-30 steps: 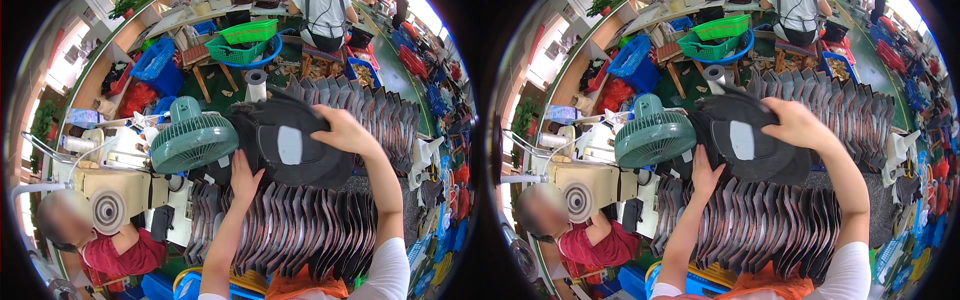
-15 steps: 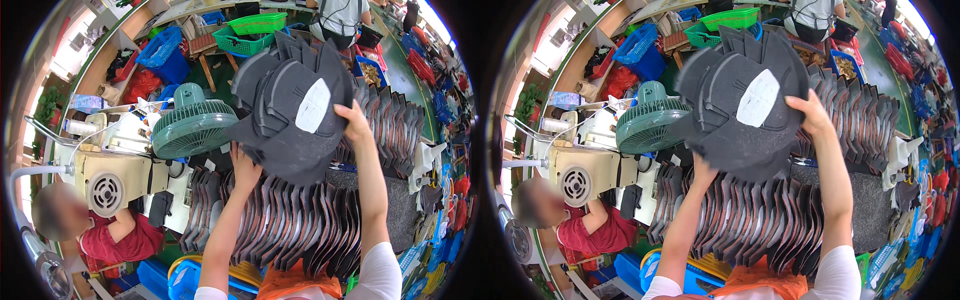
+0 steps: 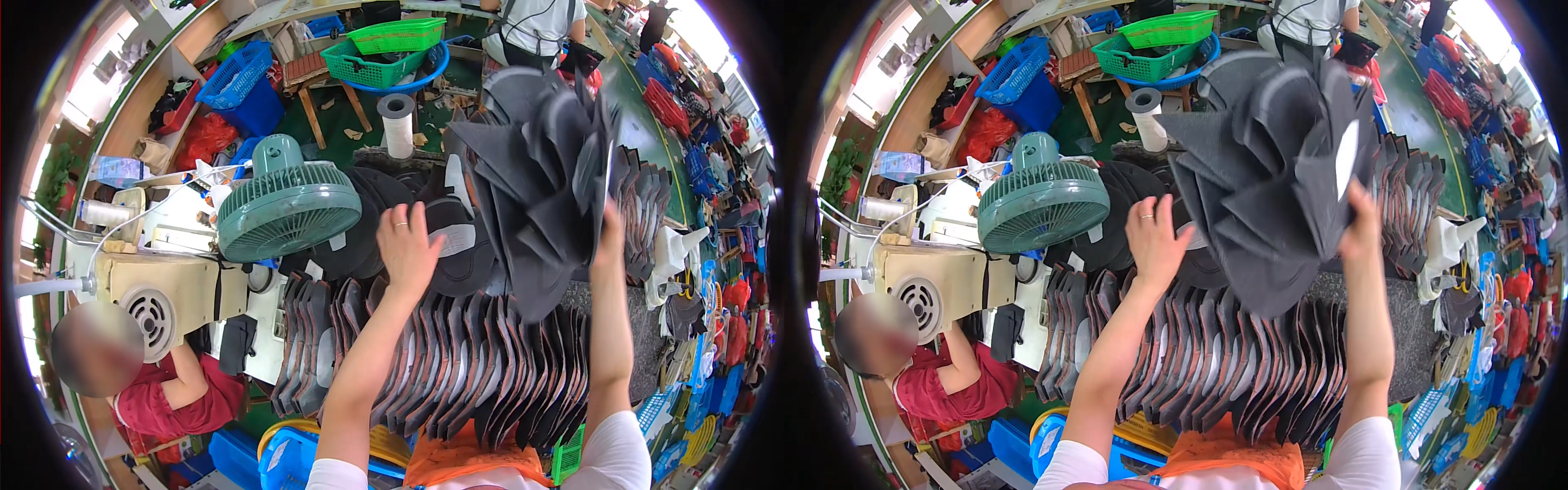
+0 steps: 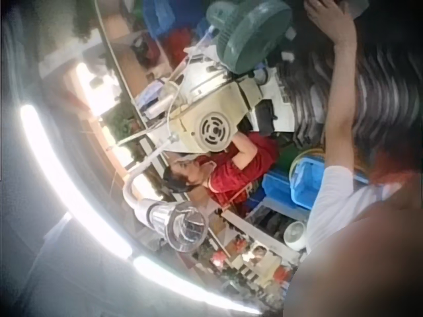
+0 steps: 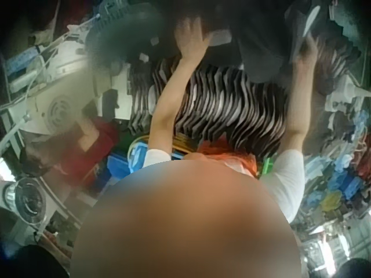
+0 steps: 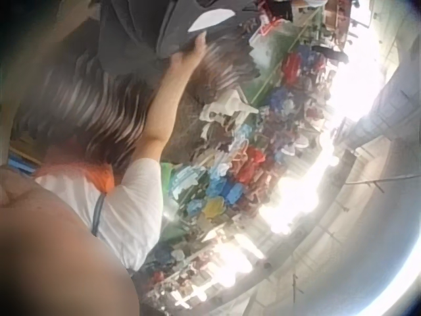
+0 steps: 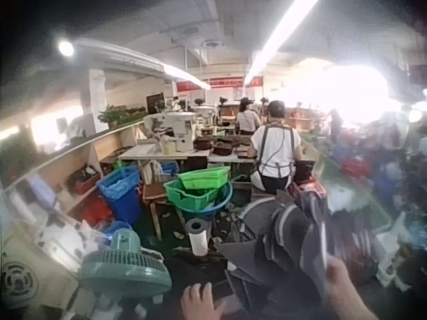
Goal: Stack and organize shoe components on a workstation table.
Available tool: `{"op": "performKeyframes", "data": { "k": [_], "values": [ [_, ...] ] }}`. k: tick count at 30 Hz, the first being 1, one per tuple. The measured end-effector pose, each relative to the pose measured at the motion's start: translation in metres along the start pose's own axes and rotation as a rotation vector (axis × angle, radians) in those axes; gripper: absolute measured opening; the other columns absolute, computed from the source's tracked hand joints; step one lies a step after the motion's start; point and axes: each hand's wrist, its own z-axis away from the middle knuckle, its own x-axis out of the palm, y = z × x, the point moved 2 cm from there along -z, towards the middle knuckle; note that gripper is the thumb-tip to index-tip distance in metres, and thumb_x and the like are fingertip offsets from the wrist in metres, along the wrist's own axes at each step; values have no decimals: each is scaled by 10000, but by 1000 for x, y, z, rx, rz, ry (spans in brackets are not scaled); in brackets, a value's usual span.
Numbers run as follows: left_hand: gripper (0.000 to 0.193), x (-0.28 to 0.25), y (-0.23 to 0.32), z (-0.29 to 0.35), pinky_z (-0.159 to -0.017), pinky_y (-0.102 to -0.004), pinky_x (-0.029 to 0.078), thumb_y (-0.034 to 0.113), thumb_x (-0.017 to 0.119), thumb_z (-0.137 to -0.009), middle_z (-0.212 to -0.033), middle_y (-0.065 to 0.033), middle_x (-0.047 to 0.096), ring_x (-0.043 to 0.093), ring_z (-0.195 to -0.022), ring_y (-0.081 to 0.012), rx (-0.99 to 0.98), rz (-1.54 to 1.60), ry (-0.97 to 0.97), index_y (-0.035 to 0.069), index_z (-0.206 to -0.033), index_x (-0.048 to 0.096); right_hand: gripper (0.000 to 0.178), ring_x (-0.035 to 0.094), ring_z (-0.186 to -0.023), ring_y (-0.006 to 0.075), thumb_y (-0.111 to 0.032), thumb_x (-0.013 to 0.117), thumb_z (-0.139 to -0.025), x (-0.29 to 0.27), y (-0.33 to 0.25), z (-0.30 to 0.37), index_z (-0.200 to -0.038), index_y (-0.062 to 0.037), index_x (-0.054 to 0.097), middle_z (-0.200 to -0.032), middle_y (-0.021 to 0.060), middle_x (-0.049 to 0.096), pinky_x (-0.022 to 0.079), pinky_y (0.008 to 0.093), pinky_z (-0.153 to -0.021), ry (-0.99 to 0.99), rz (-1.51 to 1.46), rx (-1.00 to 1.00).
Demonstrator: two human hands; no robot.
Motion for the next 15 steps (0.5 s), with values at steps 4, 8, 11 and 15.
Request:
{"op": "performKeyframes", "data": {
  "k": [4,8,11,15],
  "values": [
    [794,20,-13,-1,-942,-506,345,302,746,-641,-1278,-262,342,342,-1158,-479,-219,-89,-5,34,-1277,353,372,547,-1036,261,-166,582,-827,-61,102,57,-1168,-38,506,-1108,118,577,433,415,-921,298,-155,278],
    [767,30,-67,10,-957,-461,365,291,657,-727,-1296,-329,297,311,-1185,-506,-243,-112,-122,54,-1339,260,488,518,-1067,240,-96,635,-800,10,140,63,-1228,-16,414,-1182,111,515,430,390,-916,466,-58,430],
    [699,19,-42,4,-932,-459,392,204,608,-762,-1297,-348,279,315,-1190,-500,-225,-67,-194,42,-1339,248,516,518,-1063,248,-90,651,-788,9,139,56,-1225,4,393,-1184,135,505,437,380,-903,497,56,387],
    [598,8,-64,5,-858,-452,444,98,535,-767,-1162,-343,446,481,-1068,-452,-133,-133,-137,22,-1308,293,496,550,-1012,240,-93,650,-788,30,112,57,-1204,28,409,-1144,143,532,455,373,-873,613,77,367]
  ]
}}
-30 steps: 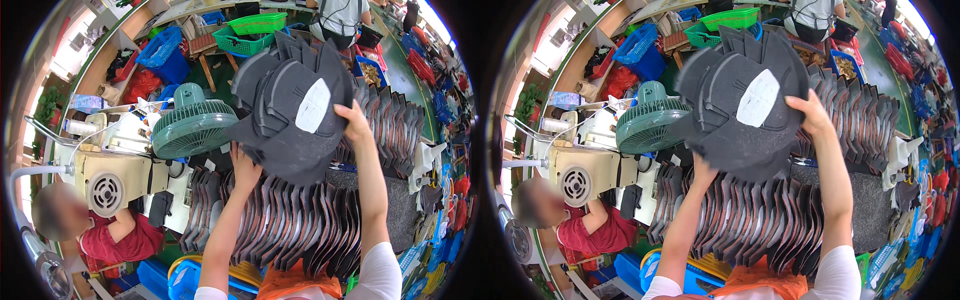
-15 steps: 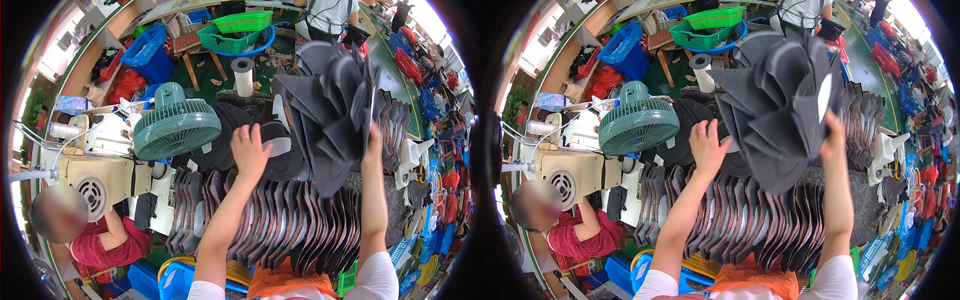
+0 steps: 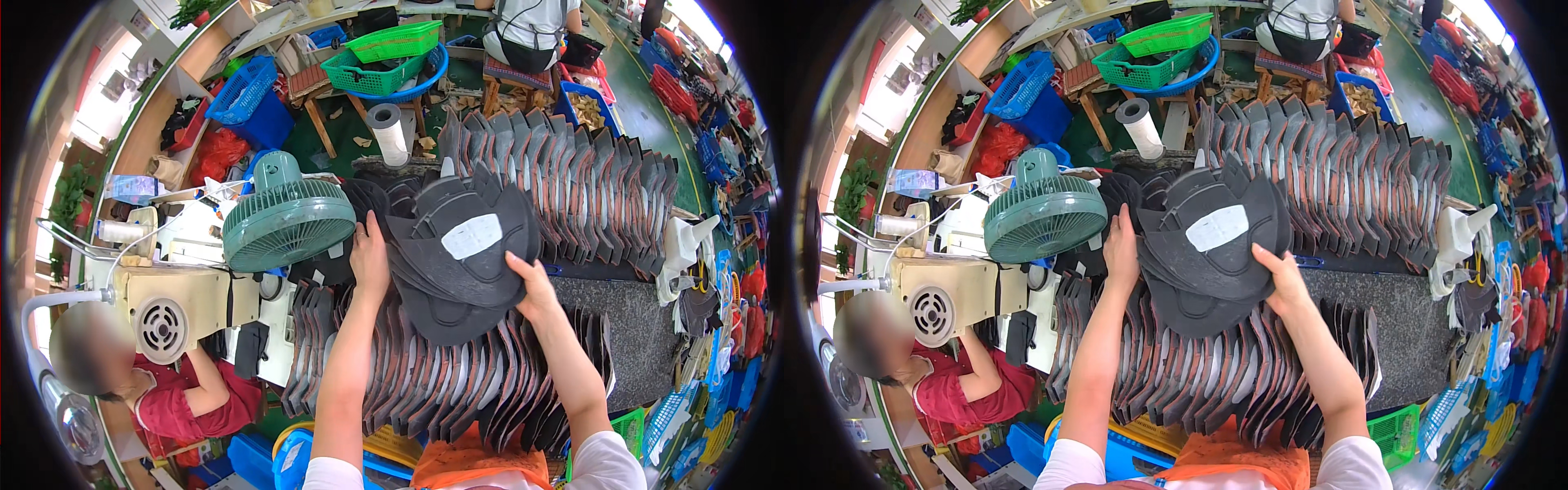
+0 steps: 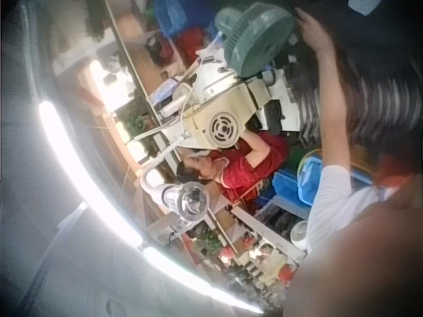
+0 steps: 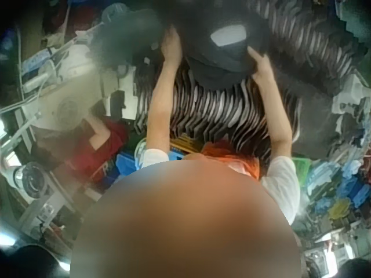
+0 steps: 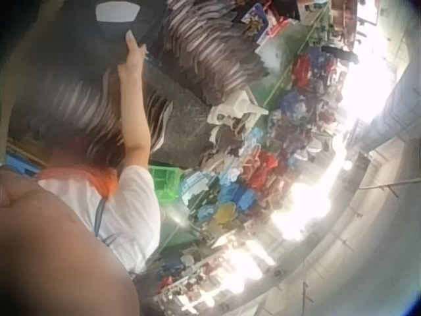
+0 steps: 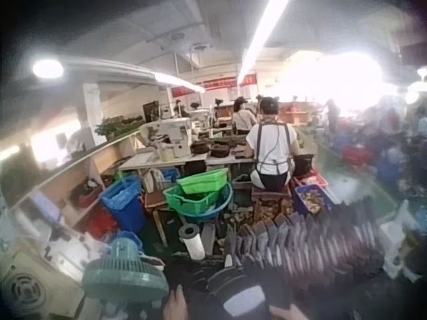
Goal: Stack and organize shoe components on a workstation table.
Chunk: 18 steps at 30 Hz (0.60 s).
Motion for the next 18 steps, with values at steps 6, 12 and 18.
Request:
{"op": "performKeyframes", "data": {
  "k": [6,12,18],
  "values": [
    [483,-25,5,14,-751,-434,481,1,480,-740,-1125,-225,531,559,-946,-375,-80,278,91,-7,-1217,402,424,573,-970,213,-158,609,-811,-5,-45,7,-1184,-9,471,-1091,96,578,454,371,-875,-312,-9,-152],
    [465,-53,24,28,-761,-429,479,-9,475,-754,-1116,-232,535,553,-953,-391,31,400,323,-21,-1215,412,428,543,-1048,248,-251,559,-856,-18,-35,-33,-1205,-20,469,-1168,121,545,437,389,-910,-662,-330,-126],
    [436,-119,60,28,-779,-320,446,-11,500,-774,-957,-176,588,591,-853,-246,-117,843,387,-62,-1197,411,430,549,-1038,243,-231,579,-848,33,9,-37,-1209,-31,462,-1156,111,551,443,391,-904,-724,-486,113]
  ]
}}
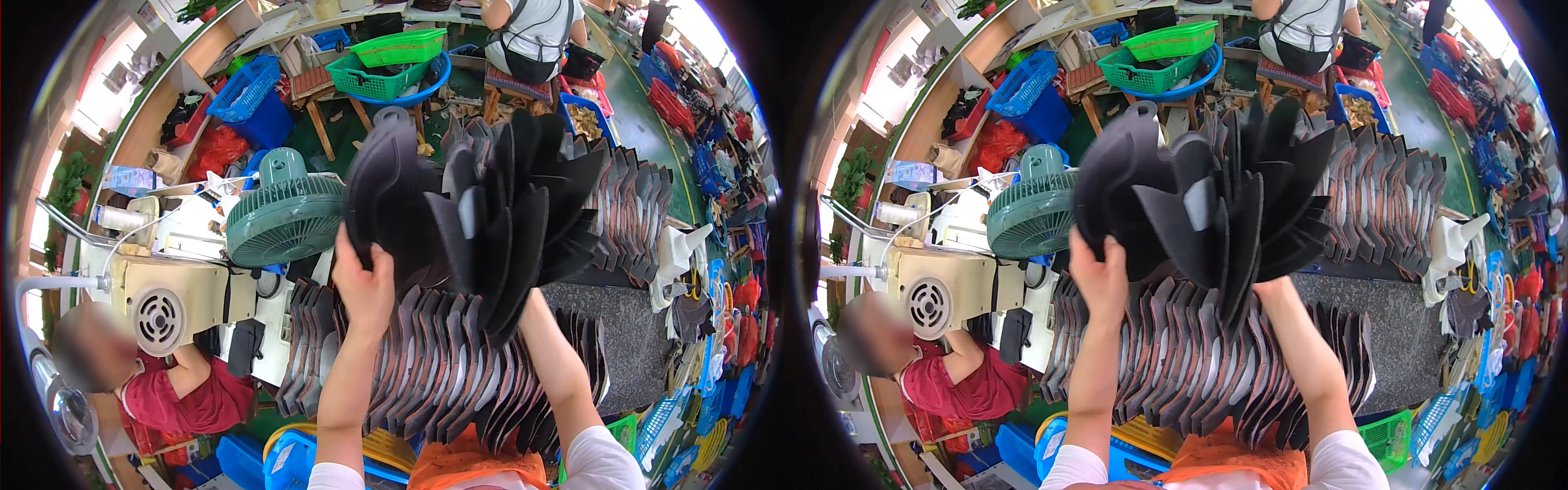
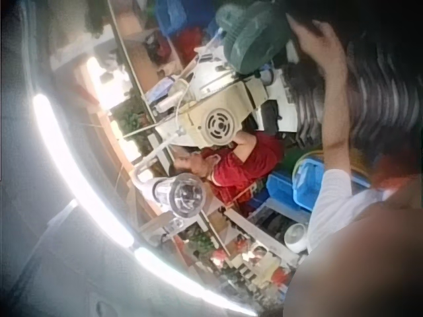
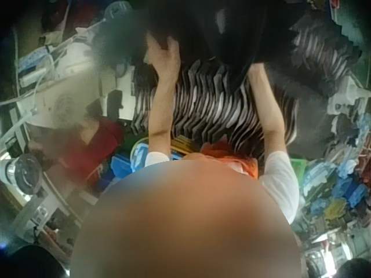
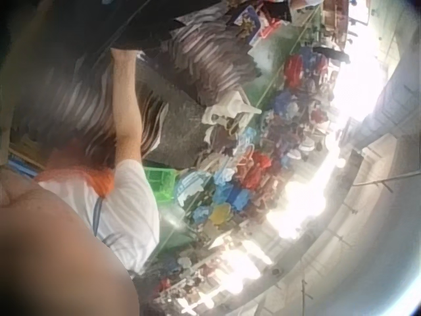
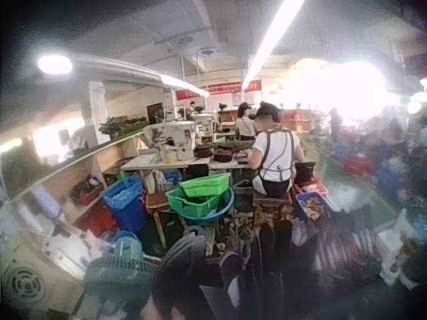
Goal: Stack and organize shoe components on a workstation table.
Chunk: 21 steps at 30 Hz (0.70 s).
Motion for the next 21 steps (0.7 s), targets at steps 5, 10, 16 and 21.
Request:
{"op": "performKeyframes", "data": {
  "k": [5,10,16,21],
  "values": [
    [293,-46,74,12,-681,-244,462,-12,520,-810,-940,-138,557,572,-754,-182,334,-201,172,-98,-1084,464,447,547,-1033,217,-106,628,-810,-6,32,-31,-1206,-29,433,-1127,106,555,448,372,-895,340,443,5],
    [401,-47,77,16,-895,-385,439,95,457,-877,-1264,-299,398,501,-1108,-351,563,-388,-57,-60,-1241,392,753,421,-1190,328,-196,667,-745,-36,33,-52,-1305,109,267,-1283,246,419,310,327,-1010,632,1339,-185],
    [347,34,-28,62,-835,-432,479,49,538,-742,-1197,-252,486,534,-1018,-411,830,-522,-454,50,-1086,583,637,472,-1122,292,-199,628,-777,-12,47,-64,-1269,78,332,-1221,209,472,357,331,-956,487,1173,-19],
    [414,39,-24,79,-827,-421,483,-4,540,-732,-1210,-258,471,536,-1014,-416,699,-505,-398,48,-1143,556,545,515,-1065,263,-202,596,-804,-9,38,-73,-1238,53,387,-1170,178,515,395,334,-911,416,1043,91]
  ]
}}
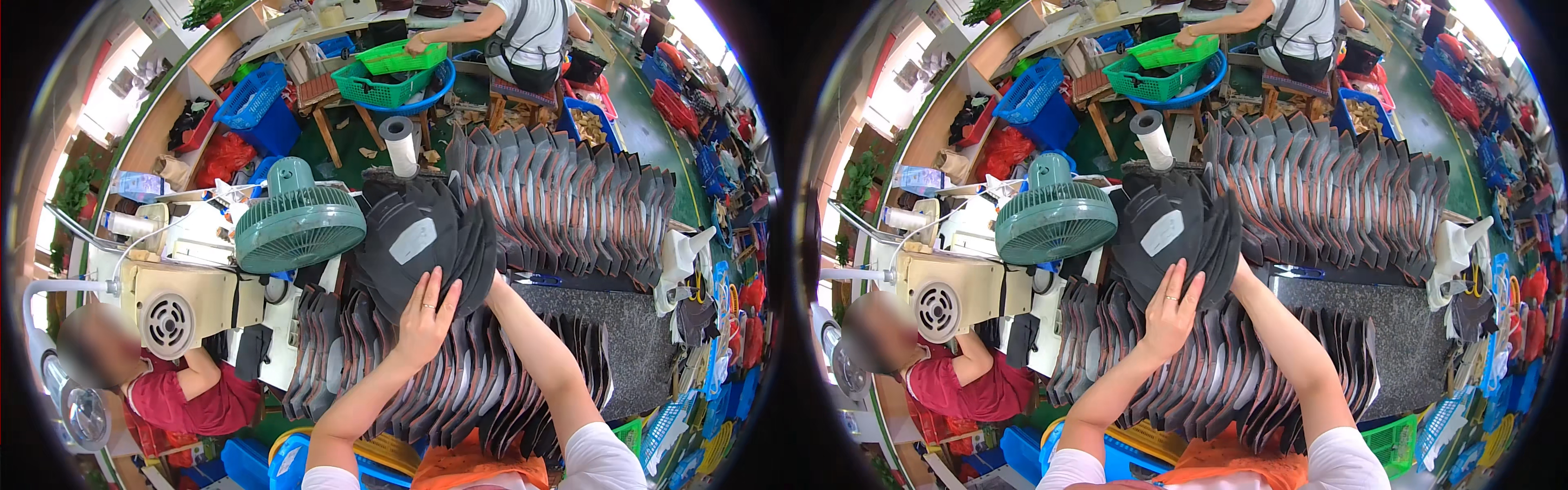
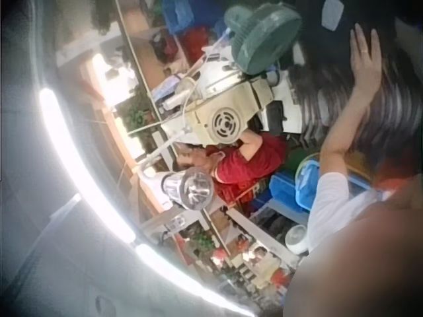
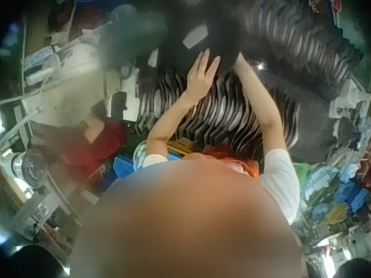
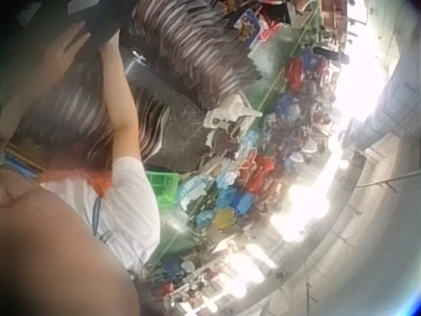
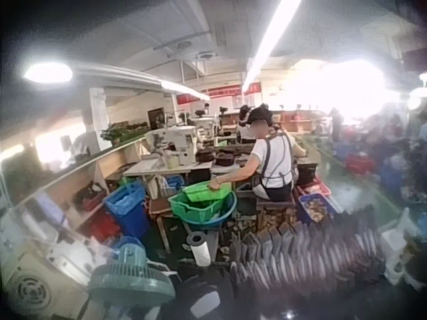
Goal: Stack and organize shoe components on a workstation table.
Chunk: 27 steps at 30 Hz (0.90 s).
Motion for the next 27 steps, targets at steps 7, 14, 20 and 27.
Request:
{"op": "performKeyframes", "data": {
  "k": [7,14,20,27],
  "values": [
    [618,8,-47,-13,-847,-402,471,-38,595,-617,-1200,-195,476,529,-1026,-371,-210,-136,-8,65,-1217,488,427,575,-985,221,-205,551,-842,6,-9,-6,-1196,17,463,-1097,135,577,449,339,-847,-179,-180,104],
    [654,-1,-49,-9,-829,-417,459,29,601,-622,-1116,-192,473,496,-988,-350,-265,-209,-96,51,-1256,440,270,607,-801,106,-229,437,-911,12,-26,-10,-1086,-69,566,-938,22,623,498,283,-711,-152,-185,191],
    [705,10,-79,4,-990,-483,306,-6,624,-660,-1265,-280,300,321,-1190,-454,-453,-138,-147,-20,-1294,317,234,643,-694,183,-174,454,-865,40,-40,-63,-970,-13,588,-718,114,629,532,368,-600,15,524,-86],
    [831,26,-78,0,-985,-567,268,105,720,-610,-1328,-312,230,314,-1190,-478,-438,-229,-180,-16,-1311,292,150,619,-725,358,-102,505,-768,28,-74,-110,-795,-23,629,-752,205,621,496,435,-674,468,1111,-790]
  ]
}}
